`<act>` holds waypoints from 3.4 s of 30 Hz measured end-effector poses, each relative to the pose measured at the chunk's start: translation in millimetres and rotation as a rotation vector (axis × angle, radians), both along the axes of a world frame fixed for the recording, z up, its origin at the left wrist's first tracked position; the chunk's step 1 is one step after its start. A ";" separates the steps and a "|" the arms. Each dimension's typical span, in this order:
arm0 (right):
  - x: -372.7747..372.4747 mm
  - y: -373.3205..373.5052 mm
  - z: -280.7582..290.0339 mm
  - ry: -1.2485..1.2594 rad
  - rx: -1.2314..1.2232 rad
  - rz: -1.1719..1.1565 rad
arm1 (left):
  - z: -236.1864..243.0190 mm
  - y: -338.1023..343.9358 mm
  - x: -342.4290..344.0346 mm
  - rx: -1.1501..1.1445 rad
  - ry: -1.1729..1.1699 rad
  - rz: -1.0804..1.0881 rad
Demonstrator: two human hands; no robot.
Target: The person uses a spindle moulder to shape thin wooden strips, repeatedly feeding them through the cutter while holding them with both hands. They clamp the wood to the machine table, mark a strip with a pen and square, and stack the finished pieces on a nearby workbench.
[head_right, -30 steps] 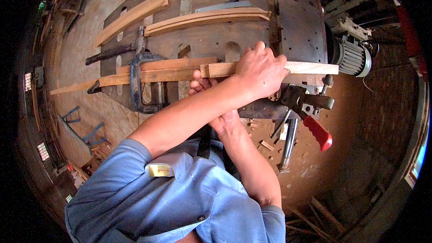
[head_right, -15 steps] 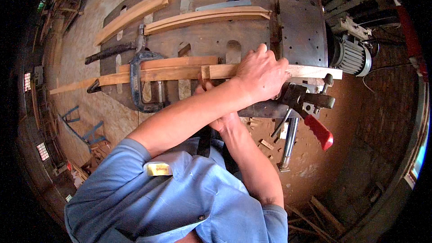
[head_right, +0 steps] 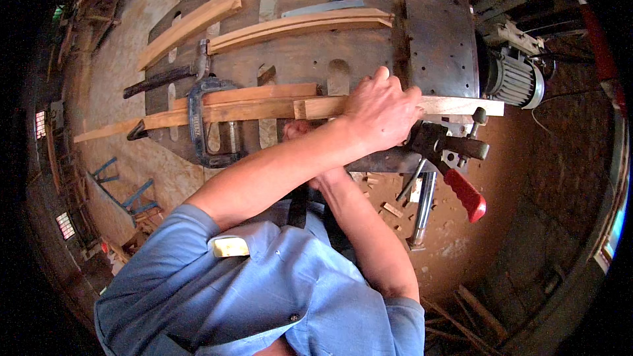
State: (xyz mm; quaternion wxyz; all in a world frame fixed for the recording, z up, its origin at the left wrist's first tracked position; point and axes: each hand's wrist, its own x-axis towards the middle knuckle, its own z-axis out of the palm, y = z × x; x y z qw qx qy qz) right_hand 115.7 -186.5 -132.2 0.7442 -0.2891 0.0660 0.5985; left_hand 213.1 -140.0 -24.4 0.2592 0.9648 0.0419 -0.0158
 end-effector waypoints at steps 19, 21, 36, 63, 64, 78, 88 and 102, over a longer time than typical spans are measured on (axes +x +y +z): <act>-2.0 -133.3 67.6 -0.607 -0.733 -0.085 | -51.8 10.7 27.8 -0.066 -0.199 0.007; -2.9 -134.6 63.8 -0.587 -0.754 -0.119 | -51.1 9.6 25.4 -0.057 -0.173 0.007; -11.5 -151.4 45.6 -0.571 -0.851 -0.158 | -51.5 16.1 36.7 -0.173 0.031 0.014; 30.4 -99.0 -1.3 -0.063 -0.542 -0.799 | -39.3 12.6 11.5 0.330 -0.216 -0.339; 32.3 -99.4 0.0 -0.057 -0.544 -0.785 | -40.1 12.8 11.5 0.340 -0.229 -0.340; 32.0 -97.5 -30.5 -0.203 -0.414 -0.821 | -46.6 8.0 9.4 0.389 -0.351 -0.326; 45.5 -96.4 -42.2 -0.112 -0.424 -0.739 | -56.6 10.6 11.4 0.389 -0.257 -0.286; 51.8 -87.0 -43.7 -0.108 -0.401 -0.653 | -40.4 73.5 52.7 0.148 0.061 -0.003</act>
